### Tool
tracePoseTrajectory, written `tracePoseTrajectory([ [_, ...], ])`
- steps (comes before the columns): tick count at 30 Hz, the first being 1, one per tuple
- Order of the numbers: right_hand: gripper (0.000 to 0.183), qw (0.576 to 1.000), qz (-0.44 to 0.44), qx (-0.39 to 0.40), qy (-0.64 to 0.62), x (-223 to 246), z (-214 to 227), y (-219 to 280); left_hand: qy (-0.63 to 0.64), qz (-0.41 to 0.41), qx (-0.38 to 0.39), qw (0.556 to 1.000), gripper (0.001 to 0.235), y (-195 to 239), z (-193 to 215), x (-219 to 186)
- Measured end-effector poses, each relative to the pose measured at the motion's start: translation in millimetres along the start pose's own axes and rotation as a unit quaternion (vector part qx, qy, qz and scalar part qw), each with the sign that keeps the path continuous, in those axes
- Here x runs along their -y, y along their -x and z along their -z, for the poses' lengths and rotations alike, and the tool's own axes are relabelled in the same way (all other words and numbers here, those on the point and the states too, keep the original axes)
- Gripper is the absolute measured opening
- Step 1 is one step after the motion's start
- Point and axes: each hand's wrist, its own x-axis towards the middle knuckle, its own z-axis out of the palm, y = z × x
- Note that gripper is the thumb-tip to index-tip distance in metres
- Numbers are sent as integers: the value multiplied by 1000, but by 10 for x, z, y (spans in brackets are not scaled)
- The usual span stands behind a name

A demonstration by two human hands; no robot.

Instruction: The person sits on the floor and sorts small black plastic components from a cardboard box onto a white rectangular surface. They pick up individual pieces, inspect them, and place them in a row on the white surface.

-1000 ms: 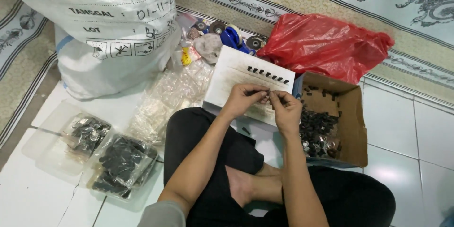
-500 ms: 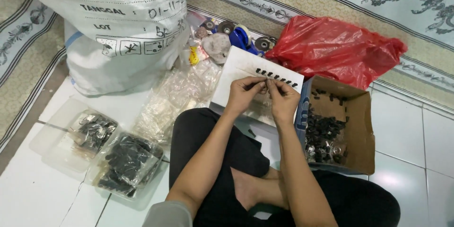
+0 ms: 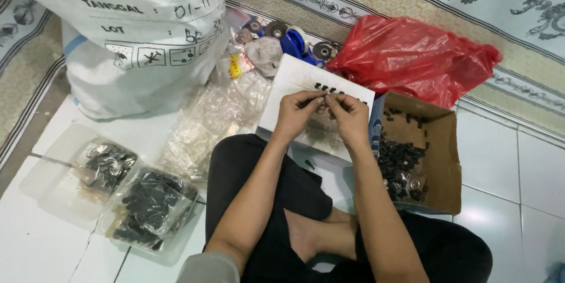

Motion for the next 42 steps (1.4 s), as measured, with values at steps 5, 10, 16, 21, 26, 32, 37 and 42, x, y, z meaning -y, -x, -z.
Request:
tracePoseTrajectory([
  [5, 16, 994, 53, 59, 75, 20, -60, -294, -24, 17, -30, 999, 24, -5, 16, -84],
  [10, 14, 955, 150, 92, 240, -193, -4, -823, -63, 72, -57, 994, 37, -42, 68, 1],
  [16, 12, 864, 246, 101, 427, -674, -115, -1174, -157, 157, -31, 975, 50, -31, 22, -50],
  [21, 11, 833, 222, 119, 492, -913, -159, -1310, -136, 180, -24, 974, 53, -57, 14, -20],
  [26, 11, 831, 225, 120, 495, -1063, -215, -1355, -124, 188, -33, 974, 51, -112, 17, 41],
  [32, 14, 831, 221, 113, 498, -1023, -227, -1277, -127, 185, -40, 974, 50, -106, 9, 25],
  [37, 18, 852, 213, 100, 468, -773, -59, -1134, -162, 167, -41, 972, 47, -89, 25, 101],
  [42, 20, 879, 224, 53, 417, -533, 680, -897, -285, 89, -37, 954, 39, 38, -120, 5],
])
